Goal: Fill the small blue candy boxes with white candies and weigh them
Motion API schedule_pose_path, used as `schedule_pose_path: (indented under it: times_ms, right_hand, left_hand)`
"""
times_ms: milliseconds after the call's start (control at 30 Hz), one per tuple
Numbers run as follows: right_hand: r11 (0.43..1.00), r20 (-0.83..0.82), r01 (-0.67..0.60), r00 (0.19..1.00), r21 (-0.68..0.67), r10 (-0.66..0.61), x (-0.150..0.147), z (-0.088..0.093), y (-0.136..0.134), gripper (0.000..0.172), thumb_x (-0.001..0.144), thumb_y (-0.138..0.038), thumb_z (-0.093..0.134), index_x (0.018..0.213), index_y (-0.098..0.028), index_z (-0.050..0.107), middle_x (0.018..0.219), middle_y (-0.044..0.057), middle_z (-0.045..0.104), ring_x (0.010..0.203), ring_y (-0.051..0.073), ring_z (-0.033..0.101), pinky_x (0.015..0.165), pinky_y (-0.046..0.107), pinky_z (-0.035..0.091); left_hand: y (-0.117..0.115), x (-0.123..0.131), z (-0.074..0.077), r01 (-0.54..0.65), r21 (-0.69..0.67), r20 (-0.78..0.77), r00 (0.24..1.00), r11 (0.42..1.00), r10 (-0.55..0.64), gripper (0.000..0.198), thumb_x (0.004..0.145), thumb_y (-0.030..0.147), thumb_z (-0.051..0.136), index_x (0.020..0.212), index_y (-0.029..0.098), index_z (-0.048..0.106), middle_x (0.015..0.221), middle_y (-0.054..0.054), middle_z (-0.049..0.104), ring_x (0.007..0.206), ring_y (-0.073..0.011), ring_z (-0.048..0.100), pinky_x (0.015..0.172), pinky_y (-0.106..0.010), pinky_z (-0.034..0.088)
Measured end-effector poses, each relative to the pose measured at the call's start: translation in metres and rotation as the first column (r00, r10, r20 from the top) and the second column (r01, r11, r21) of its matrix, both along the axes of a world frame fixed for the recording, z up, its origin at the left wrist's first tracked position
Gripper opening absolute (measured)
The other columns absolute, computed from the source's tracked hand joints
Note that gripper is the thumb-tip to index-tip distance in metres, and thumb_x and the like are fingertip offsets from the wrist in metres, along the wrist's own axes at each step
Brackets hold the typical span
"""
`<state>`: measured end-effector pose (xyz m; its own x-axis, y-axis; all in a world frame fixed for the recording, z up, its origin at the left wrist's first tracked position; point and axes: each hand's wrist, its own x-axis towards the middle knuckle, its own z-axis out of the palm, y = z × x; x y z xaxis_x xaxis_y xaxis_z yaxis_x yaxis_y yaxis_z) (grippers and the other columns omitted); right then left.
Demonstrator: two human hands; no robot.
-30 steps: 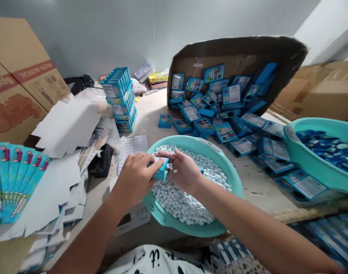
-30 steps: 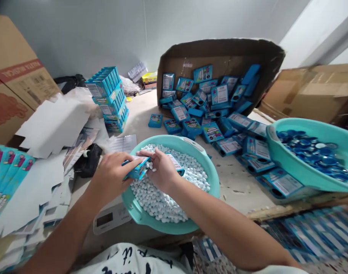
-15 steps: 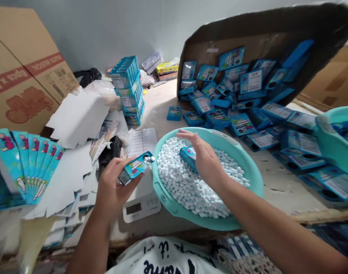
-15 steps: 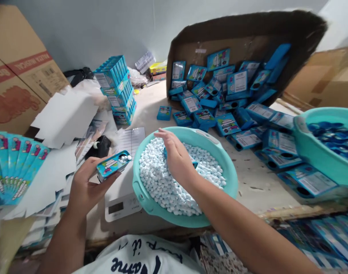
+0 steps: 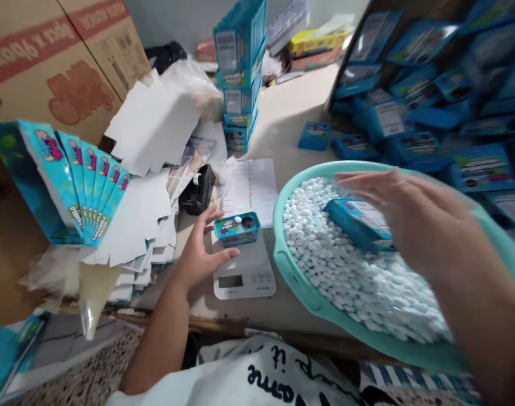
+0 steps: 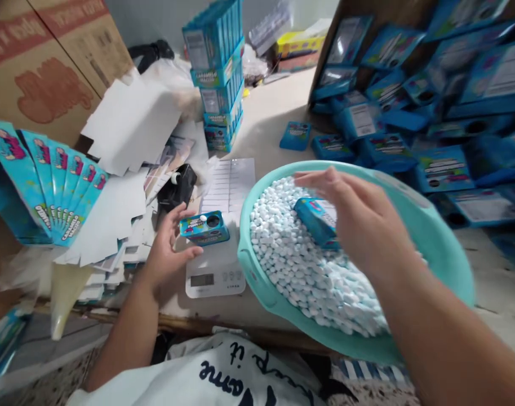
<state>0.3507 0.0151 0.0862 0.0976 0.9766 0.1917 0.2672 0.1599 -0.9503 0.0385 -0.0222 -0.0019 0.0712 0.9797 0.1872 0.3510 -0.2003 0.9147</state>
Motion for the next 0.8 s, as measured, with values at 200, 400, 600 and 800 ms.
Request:
schedule_pose_path:
  times_ms: [200,400,600,800]
  right_hand:
    - [0.985,0.424,-0.045,0.905,0.167,-0.031,0.004,-0.008,0.0,0.029,0.091,-0.058,0.064,0.095,-0.033,0.078,0.105,0.005,0.078,0.097,0.026,0.071,0.078,0.042,0.053]
    - [0.981,0.523,-0.122,0.852,0.149,0.027,0.003,-0.016,0.0,0.025,0.093,-0.056,0.062,0.098,-0.036,0.076,0.107,0.006,0.078,0.097,0.026,0.072,0.068,0.041,0.051]
    - [0.974,0.548,-0.181,0.833,0.138,0.077,0.003,-0.021,0.001,0.022,0.094,-0.053,0.062,0.096,-0.035,0.075,0.106,0.005,0.077,0.096,0.026,0.072,0.073,0.043,0.052]
    - [0.953,0.617,-0.256,0.78,0.16,0.105,0.006,-0.022,0.003,0.016,0.097,-0.042,0.062,0.1,-0.032,0.074,0.108,0.002,0.077,0.099,0.022,0.072,0.08,0.039,0.052]
  left_hand:
    - [0.002,-0.013,-0.001,-0.076,0.145,0.093,0.994,0.986,0.063,0.078,0.084,0.069,0.07,0.146,0.029,0.045,0.137,-0.013,0.061,0.133,-0.0286,0.057,0.107,-0.043,0.049]
    - [0.002,-0.009,0.004,-0.136,0.156,0.173,0.979,0.978,0.108,0.068,0.086,0.072,0.064,0.135,0.026,0.054,0.123,-0.01,0.067,0.118,-0.0244,0.065,0.099,-0.037,0.052]
    - [0.001,-0.009,0.005,-0.175,0.163,0.264,0.956,0.971,0.128,0.057,0.089,0.066,0.065,0.128,0.024,0.06,0.116,-0.008,0.071,0.11,-0.0209,0.068,0.095,-0.034,0.055]
    - [0.0,-0.012,0.006,-0.168,0.163,0.289,0.95,0.972,0.116,0.047,0.092,0.06,0.066,0.122,0.023,0.065,0.114,-0.007,0.073,0.108,-0.0196,0.069,0.094,-0.032,0.055]
